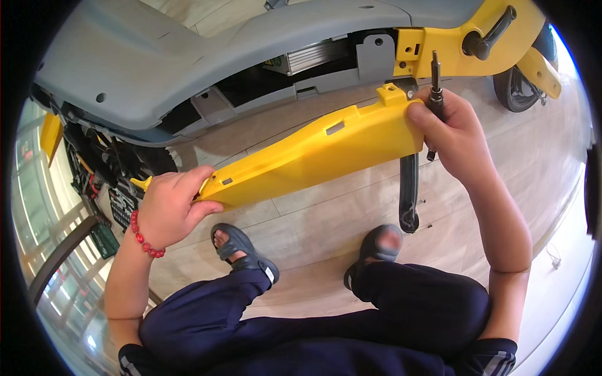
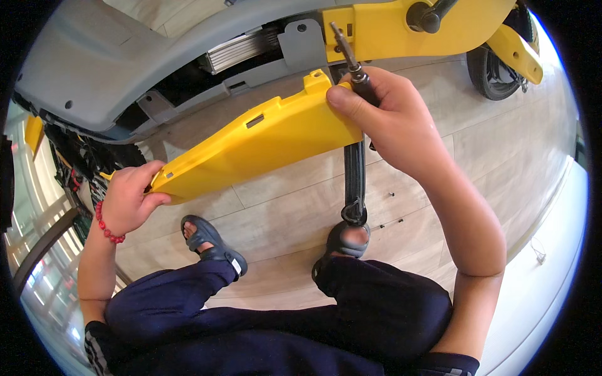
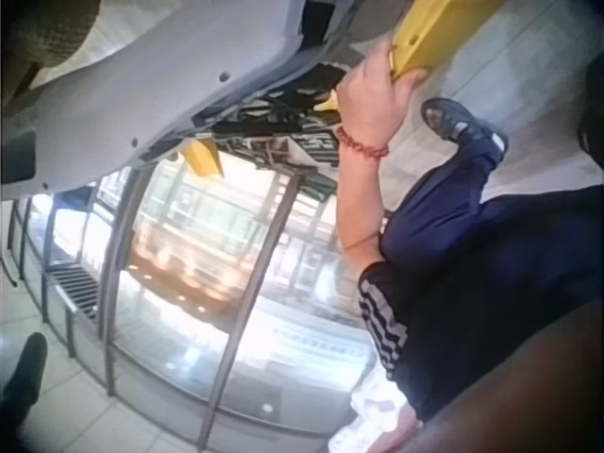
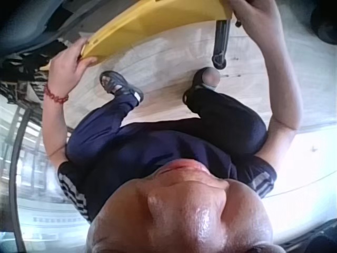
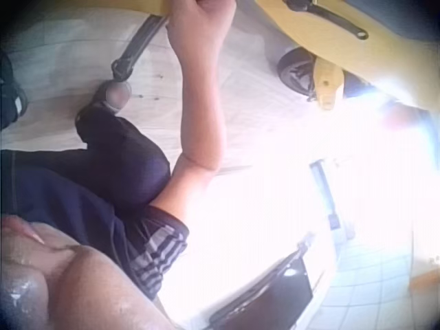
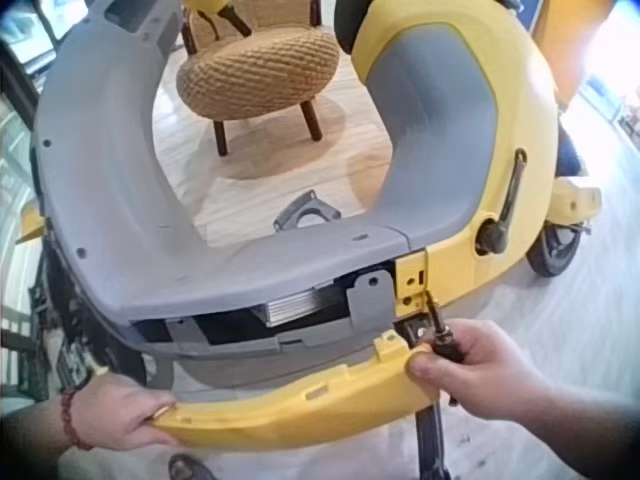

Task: The person is removing and reattaching a yellow plastic body panel on a motorcycle using a screwdriver.

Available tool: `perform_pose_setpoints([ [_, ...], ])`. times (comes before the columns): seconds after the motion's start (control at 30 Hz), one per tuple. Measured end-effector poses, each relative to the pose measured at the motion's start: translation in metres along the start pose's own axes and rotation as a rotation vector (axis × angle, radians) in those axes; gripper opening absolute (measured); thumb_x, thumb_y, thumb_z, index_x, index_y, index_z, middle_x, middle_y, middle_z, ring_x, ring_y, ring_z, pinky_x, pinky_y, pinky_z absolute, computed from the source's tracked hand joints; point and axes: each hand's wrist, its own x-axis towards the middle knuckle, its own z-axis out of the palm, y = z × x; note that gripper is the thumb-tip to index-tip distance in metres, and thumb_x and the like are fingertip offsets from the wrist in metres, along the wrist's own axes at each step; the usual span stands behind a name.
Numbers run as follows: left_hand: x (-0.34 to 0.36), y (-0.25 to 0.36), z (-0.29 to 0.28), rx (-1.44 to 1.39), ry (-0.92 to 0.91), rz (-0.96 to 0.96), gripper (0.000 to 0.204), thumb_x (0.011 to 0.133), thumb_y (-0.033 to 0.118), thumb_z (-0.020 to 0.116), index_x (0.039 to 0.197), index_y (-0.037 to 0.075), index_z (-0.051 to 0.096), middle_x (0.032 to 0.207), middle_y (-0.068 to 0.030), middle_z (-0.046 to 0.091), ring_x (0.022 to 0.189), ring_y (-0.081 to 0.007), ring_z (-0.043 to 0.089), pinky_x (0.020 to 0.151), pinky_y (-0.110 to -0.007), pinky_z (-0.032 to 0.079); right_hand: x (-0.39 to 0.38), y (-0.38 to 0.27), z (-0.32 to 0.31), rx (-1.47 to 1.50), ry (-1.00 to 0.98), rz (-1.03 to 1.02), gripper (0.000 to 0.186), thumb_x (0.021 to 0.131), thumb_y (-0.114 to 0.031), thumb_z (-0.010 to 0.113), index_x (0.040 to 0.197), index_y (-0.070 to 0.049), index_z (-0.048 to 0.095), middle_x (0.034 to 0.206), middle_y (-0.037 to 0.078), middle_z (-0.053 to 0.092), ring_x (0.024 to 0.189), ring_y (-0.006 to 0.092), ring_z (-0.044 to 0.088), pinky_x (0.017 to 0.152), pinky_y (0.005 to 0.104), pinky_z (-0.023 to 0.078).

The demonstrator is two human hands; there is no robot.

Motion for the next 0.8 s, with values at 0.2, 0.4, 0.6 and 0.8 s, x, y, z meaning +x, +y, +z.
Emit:
perform_pose_setpoints([
  [0.2, -0.005, -0.01, 0.006, -0.04, -0.007, 0.013, 0.052, 0.076, 0.03, 0.083, 0.113, 0.003, 0.061, 0.087, -0.0149, 0.069, 0.076, -0.0353, 0.067, 0.068, -0.04, 0.052, 0.001, 0.0, -0.003, -0.075, -0.029, 0.041, 0.031, 0.098, -0.034, 0.068, 0.097, -0.003, 0.066, 0.073, -0.005, 0.055, 0.064, 0.0034, 0.048, 0.056, 0.0227, 0.039],
  [0.4, -0.004, -0.014, 0.006, -0.097, -0.028, 0.015, 0.051, 0.077, 0.031, 0.082, 0.115, 0.003, 0.061, 0.086, -0.0148, 0.068, 0.076, -0.0353, 0.067, 0.068, -0.04, 0.052, 0.003, 0.008, 0.0, 0.034, 0.038, 0.032, 0.026, 0.1, -0.031, 0.065, 0.095, -0.005, 0.066, 0.067, -0.009, 0.047, 0.059, 0.0016, 0.04, 0.052, 0.0207, 0.032],
  [0.6, 0.0, -0.015, 0.004, -0.043, 0.002, 0.035, 0.051, 0.078, 0.031, 0.082, 0.115, 0.003, 0.061, 0.086, -0.0144, 0.068, 0.076, -0.0349, 0.067, 0.067, -0.04, 0.052, 0.004, 0.012, -0.003, 0.065, 0.025, 0.041, 0.023, 0.1, -0.028, 0.064, 0.097, -0.006, 0.064, 0.068, -0.009, 0.048, 0.059, 0.0012, 0.04, 0.052, 0.0203, 0.032],
  [0.8, 0.0, -0.013, 0.006, 0.002, 0.055, 0.041, 0.051, 0.077, 0.03, 0.083, 0.114, 0.003, 0.061, 0.086, -0.014, 0.068, 0.075, -0.0342, 0.067, 0.066, -0.04, 0.052, 0.0, 0.012, -0.001, 0.094, 0.028, 0.038, 0.024, 0.099, -0.029, 0.067, 0.097, -0.005, 0.064, 0.072, -0.008, 0.049, 0.061, 0.0017, 0.041, 0.055, 0.0204, 0.034],
])
